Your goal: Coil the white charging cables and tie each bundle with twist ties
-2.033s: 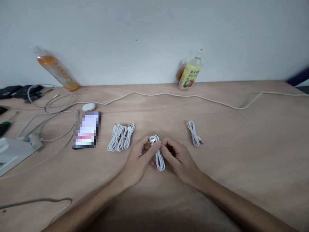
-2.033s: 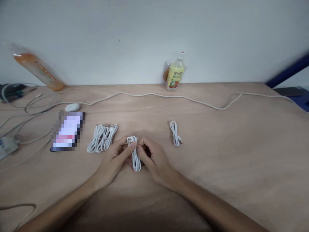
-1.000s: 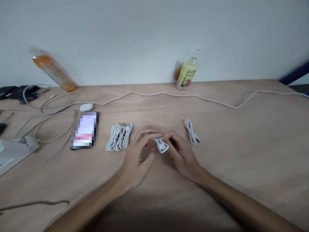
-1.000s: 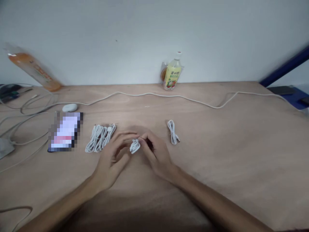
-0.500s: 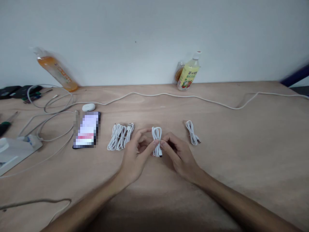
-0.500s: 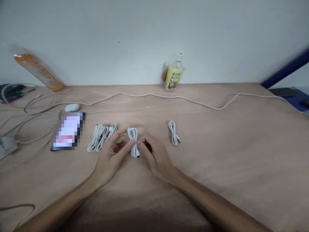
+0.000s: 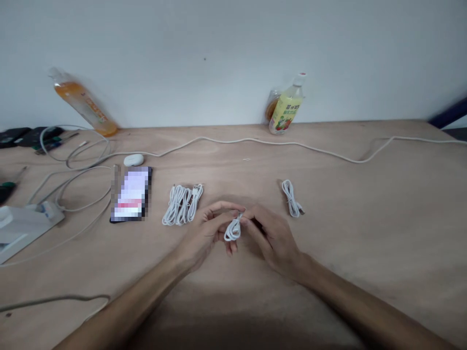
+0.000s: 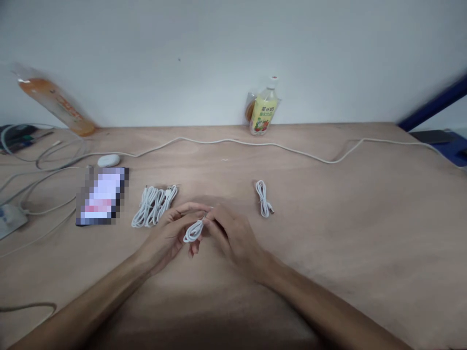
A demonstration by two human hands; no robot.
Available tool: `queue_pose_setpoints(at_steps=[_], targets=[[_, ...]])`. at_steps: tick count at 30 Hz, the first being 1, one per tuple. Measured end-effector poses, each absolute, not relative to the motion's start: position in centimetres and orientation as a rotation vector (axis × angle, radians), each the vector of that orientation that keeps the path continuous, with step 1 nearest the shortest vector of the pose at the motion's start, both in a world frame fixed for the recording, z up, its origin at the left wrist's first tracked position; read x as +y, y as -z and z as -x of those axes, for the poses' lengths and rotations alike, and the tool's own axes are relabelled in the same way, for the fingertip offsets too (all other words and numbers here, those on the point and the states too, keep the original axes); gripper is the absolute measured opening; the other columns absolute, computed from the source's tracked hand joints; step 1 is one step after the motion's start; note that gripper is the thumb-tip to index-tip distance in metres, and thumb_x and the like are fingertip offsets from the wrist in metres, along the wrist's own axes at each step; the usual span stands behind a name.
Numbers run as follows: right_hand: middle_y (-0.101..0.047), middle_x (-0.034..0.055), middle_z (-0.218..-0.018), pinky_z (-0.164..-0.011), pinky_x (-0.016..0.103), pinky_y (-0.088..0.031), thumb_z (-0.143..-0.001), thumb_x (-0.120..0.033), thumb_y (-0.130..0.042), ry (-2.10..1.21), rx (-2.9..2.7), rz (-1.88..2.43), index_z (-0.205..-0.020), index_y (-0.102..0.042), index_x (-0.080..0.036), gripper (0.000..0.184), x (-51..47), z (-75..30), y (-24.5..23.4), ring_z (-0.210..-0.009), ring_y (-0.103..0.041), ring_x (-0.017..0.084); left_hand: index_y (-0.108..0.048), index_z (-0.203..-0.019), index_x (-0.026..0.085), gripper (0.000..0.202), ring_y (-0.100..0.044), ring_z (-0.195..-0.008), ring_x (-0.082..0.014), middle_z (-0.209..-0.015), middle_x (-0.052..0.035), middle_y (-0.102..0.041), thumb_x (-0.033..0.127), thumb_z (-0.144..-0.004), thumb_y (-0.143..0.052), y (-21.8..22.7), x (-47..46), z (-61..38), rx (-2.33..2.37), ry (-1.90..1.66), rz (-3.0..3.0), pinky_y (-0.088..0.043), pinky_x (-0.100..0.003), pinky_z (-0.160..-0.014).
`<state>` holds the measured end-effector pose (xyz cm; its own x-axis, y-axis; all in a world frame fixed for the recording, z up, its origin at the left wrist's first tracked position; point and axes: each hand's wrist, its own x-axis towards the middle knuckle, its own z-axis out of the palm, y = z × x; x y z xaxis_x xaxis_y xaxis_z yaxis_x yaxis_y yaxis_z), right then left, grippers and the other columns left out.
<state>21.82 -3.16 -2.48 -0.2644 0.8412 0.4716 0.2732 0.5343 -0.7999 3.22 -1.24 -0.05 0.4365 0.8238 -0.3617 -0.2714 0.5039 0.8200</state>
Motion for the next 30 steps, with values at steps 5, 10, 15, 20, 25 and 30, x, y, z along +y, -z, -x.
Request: queue_pose_setpoints(at_steps=[5,10,15,20,25,30], targets=[[-0.069,-0.0015,-0.075,-0.066,0.028,-0.048,-0.115,-0.037,-0.056,-0.929,-1.606,1.01,-0.086,-0.063,-0.024,0.032,-3.0,-21.7,2.5,-0.067,-0.062,0.016,-0.081,-0.114,0.017,0.029,-0.073,-0.07,-0.0199,-0.083,-0.0049,-0.074,0.041,-0.096,-0.078,0.5,-1.8,-3.2,0.903,-0.865,-1.117,-0.061,-0.032,-0.065],[-0.063,-0.0013,-0.076,-0.066,0.028,-0.046,-0.111,-0.051,-0.061,-1.012,-1.492,1.08,-0.083,-0.062,-0.024,0.039,-2.4,-21.9,2.3,-0.07,-0.056,0.016,-0.087,-0.117,0.027,0.023,-0.072,-0.112,-0.0266,-0.119,-0.0098,-0.072,0.033,-0.096,-0.081,0.4,-2.3,-3.1,1.144,-1.043,-1.667,-0.059,-0.037,-0.094],[-0.058,-0.0016,-0.075,-0.067,0.03,-0.044,-0.11,-0.053,-0.06,-1.087,-1.517,1.082,-0.082,-0.061,-0.024,0.04,-2.2,-21.9,2.2,-0.07,-0.052,0.017,-0.087,-0.103,0.025,0.012,-0.074,-0.107,-0.027,-0.11,-0.0072,-0.083,0.035,-0.097,-0.082,0.3,-2.0,-3.2,1.074,-1.072,-1.629,-0.055,-0.039,-0.102],[-0.057,-0.0019,-0.074,-0.065,0.03,-0.043,-0.111,-0.052,-0.058,-1.132,-1.531,1.062,-0.08,-0.055,-0.025,0.042,-2.6,-21.6,2.3,-0.069,-0.051,0.017,-0.08,-0.101,0.021,0.022,-0.062,-0.068,-0.0159,-0.073,0.002,-0.072,0.039,-0.093,-0.086,0.4,-2.0,-3.6,1.1,-1.102,-1.33,-0.048,-0.027,-0.068],[-0.059,-0.0026,-0.076,-0.066,0.03,-0.042,-0.114,-0.039,-0.055,-0.992,-1.604,1.051,-0.083,-0.058,-0.024,0.034,-3.0,-21.4,2.2,-0.069,-0.052,0.016,-0.08,-0.113,0.017,0.043,-0.065,-0.068,-0.0146,-0.072,0.0012,-0.075,0.049,-0.087,-0.092,0.4,-1.7,-3.8,0.991,-1.008,-0.996,-0.052,-0.027,-0.071],[-0.063,-0.0014,-0.077,-0.067,0.03,-0.045,-0.114,-0.032,-0.054,-0.81,-1.714,1.06,-0.086,-0.061,-0.024,0.03,-3.2,-21.5,2.3,-0.068,-0.053,0.016,-0.084,-0.116,0.016,0.045,-0.067,-0.071,-0.0143,-0.087,-0.0044,-0.08,0.047,-0.085,-0.095,0.2,-1.6,-3.7,0.912,-0.898,-0.789,-0.054,-0.028,-0.071]])
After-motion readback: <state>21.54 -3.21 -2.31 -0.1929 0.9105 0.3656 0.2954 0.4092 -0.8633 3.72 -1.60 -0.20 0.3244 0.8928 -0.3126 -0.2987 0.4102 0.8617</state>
